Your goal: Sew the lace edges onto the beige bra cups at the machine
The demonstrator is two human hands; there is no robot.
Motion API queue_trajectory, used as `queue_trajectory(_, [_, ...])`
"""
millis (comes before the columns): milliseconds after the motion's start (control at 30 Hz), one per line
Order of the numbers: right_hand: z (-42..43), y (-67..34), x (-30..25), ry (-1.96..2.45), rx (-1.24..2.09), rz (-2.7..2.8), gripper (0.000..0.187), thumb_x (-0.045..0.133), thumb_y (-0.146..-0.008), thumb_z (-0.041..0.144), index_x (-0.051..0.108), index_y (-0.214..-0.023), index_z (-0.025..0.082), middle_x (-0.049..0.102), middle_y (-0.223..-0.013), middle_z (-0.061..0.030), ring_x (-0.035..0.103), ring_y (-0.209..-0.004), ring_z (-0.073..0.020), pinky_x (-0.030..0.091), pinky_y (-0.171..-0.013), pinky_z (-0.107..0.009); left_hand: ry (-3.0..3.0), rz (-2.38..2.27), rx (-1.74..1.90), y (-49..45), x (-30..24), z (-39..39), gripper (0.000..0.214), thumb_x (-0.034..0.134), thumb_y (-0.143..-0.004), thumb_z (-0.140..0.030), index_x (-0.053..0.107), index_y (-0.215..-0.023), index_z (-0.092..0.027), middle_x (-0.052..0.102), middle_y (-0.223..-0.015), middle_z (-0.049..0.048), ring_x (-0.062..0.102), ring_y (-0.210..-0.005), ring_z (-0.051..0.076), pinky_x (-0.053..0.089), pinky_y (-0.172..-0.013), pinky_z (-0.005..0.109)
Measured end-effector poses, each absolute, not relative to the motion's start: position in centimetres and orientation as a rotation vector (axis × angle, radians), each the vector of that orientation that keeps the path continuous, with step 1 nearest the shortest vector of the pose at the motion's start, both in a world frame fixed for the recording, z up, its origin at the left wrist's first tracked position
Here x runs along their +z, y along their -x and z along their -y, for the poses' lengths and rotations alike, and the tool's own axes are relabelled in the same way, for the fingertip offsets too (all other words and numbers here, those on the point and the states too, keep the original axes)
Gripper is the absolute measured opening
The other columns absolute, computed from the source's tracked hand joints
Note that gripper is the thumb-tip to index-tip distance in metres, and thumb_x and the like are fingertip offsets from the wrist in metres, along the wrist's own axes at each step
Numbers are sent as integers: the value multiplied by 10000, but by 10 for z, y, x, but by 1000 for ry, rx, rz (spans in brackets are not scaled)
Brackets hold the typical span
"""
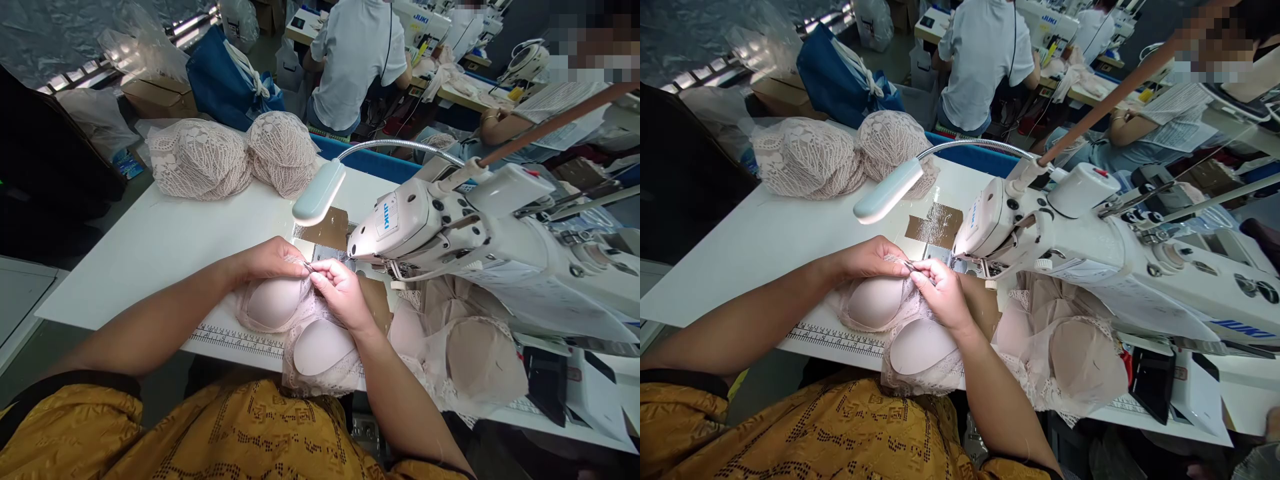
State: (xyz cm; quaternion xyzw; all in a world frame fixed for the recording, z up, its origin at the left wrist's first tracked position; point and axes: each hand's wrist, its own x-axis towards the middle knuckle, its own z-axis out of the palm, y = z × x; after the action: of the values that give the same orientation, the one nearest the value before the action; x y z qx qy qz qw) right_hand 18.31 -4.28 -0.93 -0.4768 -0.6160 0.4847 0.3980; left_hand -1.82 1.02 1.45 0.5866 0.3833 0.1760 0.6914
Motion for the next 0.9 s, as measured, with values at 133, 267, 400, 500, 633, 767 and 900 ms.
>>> queue_trajectory(133, [42,-184,-10,1208,1233,1526,185,632,-838,360,656,-916,194,625,-797,-16,555,-691,-137,456,-618,-273,-1295,-873,387,19,15,-10,324,746,-721,-361,749,-915,-102,709,-779,70,635,-698,184,491,-658,291])
queue_trajectory(267, [42,-186,-7,1189,1314,1524,182,639,-831,356,643,-919,197,608,-761,-4,543,-663,-134,462,-626,-281,-1319,-851,380,19,13,-10,277,735,-732,-366,736,-830,-107,655,-687,31,575,-623,144,431,-589,257])
queue_trajectory(400, [42,-183,-5,1199,1305,1588,190,633,-833,369,631,-928,204,633,-810,-22,578,-726,-157,480,-666,-297,-1394,-818,356,16,7,-11,314,744,-723,-403,666,-661,-106,523,-560,-14,452,-525,99,309,-495,229])
queue_trajectory(500, [41,-180,-5,1226,1235,1634,176,627,-834,372,627,-888,204,632,-794,-17,577,-712,-155,474,-666,-294,-1424,-810,340,13,3,-11,305,732,-731,-400,671,-680,-106,516,-565,-15,432,-520,96,295,-490,231])
queue_trajectory(633, [41,-179,-5,1266,1173,1603,170,608,-845,376,613,-822,208,590,-728,2,523,-635,-137,433,-609,-280,-1419,-816,321,14,4,-10,296,723,-737,-398,681,-707,-106,558,-592,-3,476,-538,109,338,-507,232])
queue_trajectory(767, [40,-182,-8,1251,1348,1414,219,628,-827,424,549,-885,229,500,-623,57,438,-535,-116,382,-529,-261,-1429,-792,315,16,6,-10,317,710,-748,-409,713,-820,-100,645,-699,37,571,-616,149,426,-570,256])
queue_trajectory(900, [40,-182,-13,1228,1372,1478,274,730,-723,373,517,-792,215,524,-722,38,473,-637,-119,395,-585,-253,-1381,-730,314,16,7,-11,328,679,-791,-391,713,-935,-98,690,-831,76,625,-742,177,476,-677,279])
